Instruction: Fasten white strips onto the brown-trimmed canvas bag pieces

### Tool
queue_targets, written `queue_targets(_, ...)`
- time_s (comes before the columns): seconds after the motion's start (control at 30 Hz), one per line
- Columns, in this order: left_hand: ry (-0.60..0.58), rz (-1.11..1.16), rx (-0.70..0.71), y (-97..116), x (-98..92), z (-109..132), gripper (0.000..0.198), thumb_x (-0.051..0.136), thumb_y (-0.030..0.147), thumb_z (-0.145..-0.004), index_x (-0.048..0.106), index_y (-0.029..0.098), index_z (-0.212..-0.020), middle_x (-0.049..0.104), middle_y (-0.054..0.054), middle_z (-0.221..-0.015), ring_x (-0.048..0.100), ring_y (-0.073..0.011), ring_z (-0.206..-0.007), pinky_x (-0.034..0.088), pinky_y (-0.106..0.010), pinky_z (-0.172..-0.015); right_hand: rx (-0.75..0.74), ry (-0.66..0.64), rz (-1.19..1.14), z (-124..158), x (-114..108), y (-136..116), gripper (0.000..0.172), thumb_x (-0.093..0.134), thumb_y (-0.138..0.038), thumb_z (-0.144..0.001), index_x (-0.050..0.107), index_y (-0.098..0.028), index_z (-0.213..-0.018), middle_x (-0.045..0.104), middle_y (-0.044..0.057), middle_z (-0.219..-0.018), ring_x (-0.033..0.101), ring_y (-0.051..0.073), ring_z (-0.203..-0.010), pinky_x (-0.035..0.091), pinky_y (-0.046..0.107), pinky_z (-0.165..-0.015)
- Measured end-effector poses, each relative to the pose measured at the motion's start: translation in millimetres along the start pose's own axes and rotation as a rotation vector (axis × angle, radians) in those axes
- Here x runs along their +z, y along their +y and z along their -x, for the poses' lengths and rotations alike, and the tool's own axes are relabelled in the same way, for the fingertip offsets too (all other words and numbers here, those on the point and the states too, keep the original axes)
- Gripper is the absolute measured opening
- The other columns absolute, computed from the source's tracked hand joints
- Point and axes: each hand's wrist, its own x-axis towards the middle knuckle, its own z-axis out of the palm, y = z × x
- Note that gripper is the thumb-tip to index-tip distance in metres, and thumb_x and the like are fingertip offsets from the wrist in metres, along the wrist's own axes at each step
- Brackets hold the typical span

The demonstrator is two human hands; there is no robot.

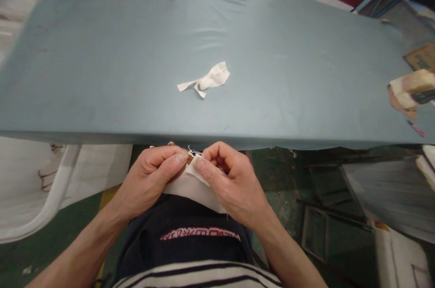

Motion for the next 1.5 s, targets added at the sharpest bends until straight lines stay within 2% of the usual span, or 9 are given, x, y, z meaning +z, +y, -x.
queue_targets(0.3,0.033,0.008,0.059,0.6,0.3,1.2,0.038,0.066,0.043,-0.102,0.084,0.019,-0.078,0.069,0.000,-0.070,0.052,-0.0138,-0.063,0.042,-0.023,-0.056,-0.017,0.025,0.048,-2.1,2.1,-1.5,0.026,0.073,-0.046,-0.098,0.067,-0.023,-0.087,0.064,-0.006,-0.071,0.053,0.011,-0.061,0.036,0.025,-0.056)
queue_targets(0.4,0.037,-0.001,0.055,3.2,0.8,-0.7,0.037,0.067,0.042,-0.100,0.082,0.019,-0.075,0.071,0.001,-0.069,0.052,-0.0135,-0.062,0.042,-0.023,-0.057,-0.066,0.080,0.162,-1.3,4.5,-1.6,0.026,0.071,-0.044,-0.099,0.066,-0.023,-0.086,0.064,-0.006,-0.070,0.053,0.011,-0.060,0.036,0.026,-0.058)
queue_targets(0.53,0.054,0.018,0.035,2.1,1.7,-2.2,0.039,0.068,0.041,-0.099,0.072,0.018,-0.068,0.068,0.001,-0.067,0.048,-0.0123,-0.060,0.041,-0.023,-0.057,-0.209,0.189,0.304,-1.6,9.9,3.1,0.023,0.068,-0.039,-0.102,0.066,-0.023,-0.086,0.065,-0.005,-0.070,0.053,0.010,-0.057,0.038,0.025,-0.060)
queue_targets(0.6,0.061,0.027,0.018,-1.4,2.1,-1.8,0.039,0.068,0.043,-0.101,0.074,0.018,-0.071,0.067,0.001,-0.068,0.049,-0.0129,-0.062,0.040,-0.023,-0.057,-0.247,0.214,0.323,-2.0,12.6,6.3,0.023,0.067,-0.039,-0.103,0.067,-0.023,-0.086,0.065,-0.005,-0.069,0.052,0.010,-0.055,0.037,0.025,-0.058)
queue_targets(0.73,0.043,0.055,-0.036,-13.3,2.5,-0.6,0.044,0.068,0.052,-0.103,0.079,0.016,-0.080,0.066,-0.001,-0.074,0.053,-0.0148,-0.067,0.041,-0.024,-0.059,-0.238,0.256,0.335,-1.6,16.9,12.8,0.025,0.068,-0.042,-0.103,0.066,-0.023,-0.086,0.065,-0.005,-0.067,0.052,0.011,-0.053,0.036,0.024,-0.055)
queue_targets(0.87,0.001,0.042,-0.009,-21.1,1.2,-0.9,0.048,0.060,0.054,-0.108,0.077,0.017,-0.082,0.070,-0.003,-0.080,0.058,-0.0165,-0.073,0.047,-0.025,-0.066,-0.227,0.296,0.348,-1.0,19.8,19.5,0.028,0.067,-0.046,-0.103,0.065,-0.024,-0.086,0.065,-0.004,-0.067,0.052,0.011,-0.052,0.035,0.025,-0.054)
queue_targets(1.03,-0.008,-0.011,0.015,-8.0,2.6,-3.3,0.028,0.073,0.042,-0.094,0.078,0.019,-0.080,0.077,-0.001,-0.080,0.066,-0.0171,-0.073,0.050,-0.025,-0.068,-0.228,0.323,0.317,-0.9,22.9,24.2,0.029,0.067,-0.047,-0.103,0.065,-0.024,-0.086,0.066,-0.004,-0.067,0.054,0.011,-0.052,0.036,0.025,-0.054)
queue_targets(1.27,0.111,-0.233,0.060,12.6,17.3,-2.8,0.026,0.061,0.037,-0.085,0.078,0.020,-0.076,0.075,-0.001,-0.070,0.063,-0.0171,-0.062,0.046,-0.025,-0.057,-0.186,0.262,0.195,-0.9,20.1,29.9,0.029,0.070,-0.048,-0.101,0.063,-0.024,-0.086,0.064,-0.005,-0.068,0.052,0.011,-0.055,0.036,0.026,-0.055)
queue_targets(1.5,0.162,-0.314,0.112,8.0,22.0,1.3,0.029,0.056,0.035,-0.086,0.081,0.021,-0.077,0.075,0.001,-0.068,0.063,-0.0167,-0.060,0.049,-0.026,-0.057,-0.114,0.172,0.130,1.3,13.2,27.8,0.027,0.067,-0.048,-0.099,0.061,-0.024,-0.088,0.062,-0.006,-0.070,0.053,0.011,-0.058,0.038,0.026,-0.058)
